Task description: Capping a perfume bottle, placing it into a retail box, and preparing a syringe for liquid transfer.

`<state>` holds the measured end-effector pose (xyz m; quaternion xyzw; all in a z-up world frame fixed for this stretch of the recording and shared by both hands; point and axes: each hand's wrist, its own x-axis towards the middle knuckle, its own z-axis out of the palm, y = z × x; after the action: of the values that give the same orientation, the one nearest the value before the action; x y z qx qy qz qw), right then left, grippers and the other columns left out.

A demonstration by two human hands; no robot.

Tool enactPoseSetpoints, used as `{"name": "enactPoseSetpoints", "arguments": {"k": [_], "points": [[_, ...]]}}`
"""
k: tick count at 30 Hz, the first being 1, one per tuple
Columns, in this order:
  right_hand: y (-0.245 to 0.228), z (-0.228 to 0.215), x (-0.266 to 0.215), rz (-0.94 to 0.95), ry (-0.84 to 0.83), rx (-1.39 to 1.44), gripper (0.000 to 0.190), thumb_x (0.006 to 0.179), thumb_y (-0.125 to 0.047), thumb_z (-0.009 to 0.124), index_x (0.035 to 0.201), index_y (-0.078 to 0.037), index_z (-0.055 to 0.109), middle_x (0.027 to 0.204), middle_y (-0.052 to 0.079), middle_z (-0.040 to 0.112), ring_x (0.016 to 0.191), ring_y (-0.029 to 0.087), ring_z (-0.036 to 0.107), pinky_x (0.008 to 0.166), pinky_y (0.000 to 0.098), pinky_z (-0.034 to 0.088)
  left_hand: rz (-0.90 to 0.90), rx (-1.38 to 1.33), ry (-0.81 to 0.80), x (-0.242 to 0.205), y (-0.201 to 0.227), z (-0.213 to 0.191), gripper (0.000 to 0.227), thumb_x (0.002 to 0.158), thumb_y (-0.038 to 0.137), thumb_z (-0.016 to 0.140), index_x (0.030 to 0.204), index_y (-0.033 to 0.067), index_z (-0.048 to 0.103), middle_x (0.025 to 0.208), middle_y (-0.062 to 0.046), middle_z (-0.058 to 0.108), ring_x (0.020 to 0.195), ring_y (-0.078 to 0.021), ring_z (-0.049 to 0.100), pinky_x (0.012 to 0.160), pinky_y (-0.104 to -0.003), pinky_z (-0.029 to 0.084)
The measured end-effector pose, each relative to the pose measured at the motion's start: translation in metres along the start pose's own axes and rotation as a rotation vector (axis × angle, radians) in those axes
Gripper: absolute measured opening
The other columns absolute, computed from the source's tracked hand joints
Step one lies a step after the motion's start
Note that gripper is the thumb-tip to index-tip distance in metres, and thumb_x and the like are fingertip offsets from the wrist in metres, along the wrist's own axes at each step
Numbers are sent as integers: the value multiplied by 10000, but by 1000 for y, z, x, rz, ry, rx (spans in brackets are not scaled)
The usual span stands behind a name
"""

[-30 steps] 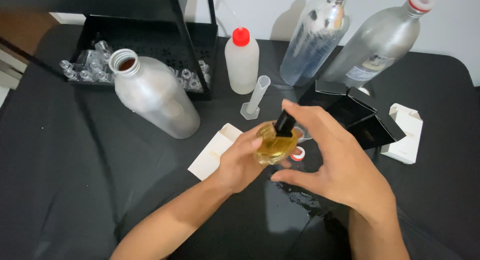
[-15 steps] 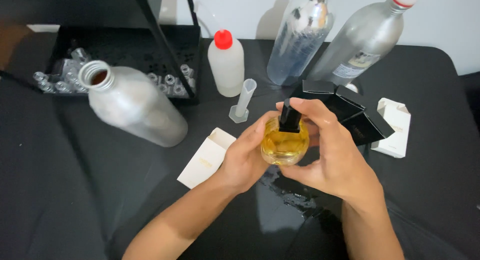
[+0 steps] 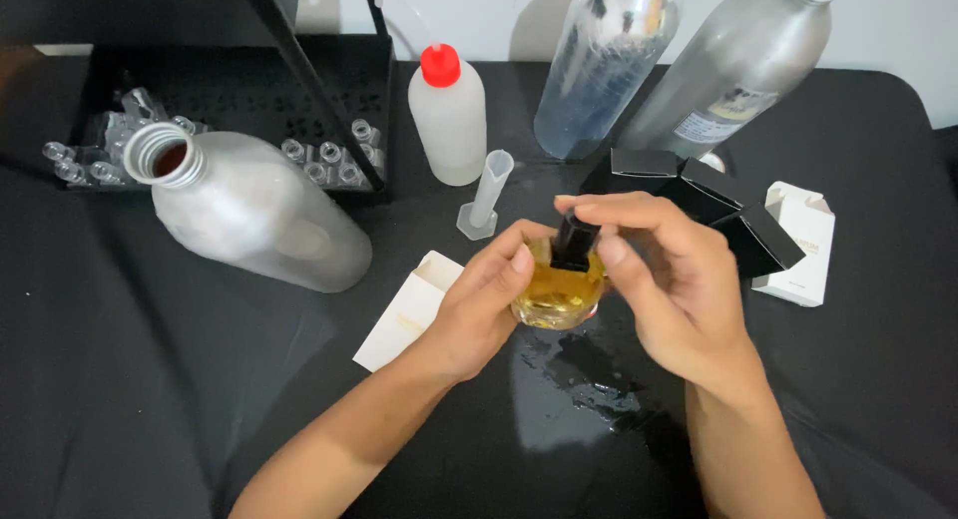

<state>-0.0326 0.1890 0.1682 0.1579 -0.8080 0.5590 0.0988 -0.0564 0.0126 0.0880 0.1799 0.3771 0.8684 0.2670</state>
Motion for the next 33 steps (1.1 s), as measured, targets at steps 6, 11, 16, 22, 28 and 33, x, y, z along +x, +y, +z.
{"name": "enactPoseSetpoints", "arguments": {"k": [6, 11, 16, 22, 28, 33], "points": [[13, 5, -3, 9, 75, 101, 111, 1022, -67, 616, 1108, -39, 681, 1144, 165, 736, 1125, 274, 762, 879, 308, 667, -61, -9, 0, -4, 2, 0, 534, 1030, 500, 543, 1305, 43, 538, 1233, -196, 669, 1134, -340, 706, 977, -410, 570], [17, 4, -4, -30, 96, 12, 43, 981, -60, 692, 1022, -55, 703, 1055, 134, 731, 1009, 215, 720, 906, 299, 576, -9, -11, -8, -5, -4, -1, 498, 1053, 472, 543, 1280, 30, 551, 1176, -195, 678, 1080, -304, 699, 908, -380, 559], [14, 1, -7, -42, 130, -32, 95, 916, -9, 772, 934, -72, 703, 934, 83, 692, 878, 170, 684, 813, 262, 550, 43, 216, 29, -9, -4, 1, 496, 1033, 545, 531, 1229, 91, 568, 1035, -14, 605, 956, -114, 614, 825, -267, 500], [-3, -21, -5, -35, -57, -90, 473, 926, -168, 716, 1337, -14, 540, 1116, 72, 703, 1078, 178, 694, 1054, 315, 570, 106, 243, 3, -11, 1, 8, 502, 1050, 516, 550, 1261, 60, 548, 1090, -30, 622, 958, -115, 606, 825, -285, 488], [6, -67, -13, -50, 180, -332, 401, 1097, -145, 563, 1433, 70, 513, 1263, 217, 627, 1153, 281, 654, 1013, 366, 547, 144, 125, -13, -11, 9, 4, 504, 1064, 506, 543, 1310, 66, 527, 1350, -202, 667, 1176, -321, 692, 953, -427, 617], [14, -109, -13, 199, 137, -713, 519, 978, -173, 756, 1421, 41, 589, 1217, 188, 686, 1098, 307, 664, 932, 427, 519, 108, 58, 23, -5, 15, 4, 542, 1014, 525, 613, 1254, 46, 530, 1314, -246, 673, 1109, -332, 714, 852, -430, 607]]}}
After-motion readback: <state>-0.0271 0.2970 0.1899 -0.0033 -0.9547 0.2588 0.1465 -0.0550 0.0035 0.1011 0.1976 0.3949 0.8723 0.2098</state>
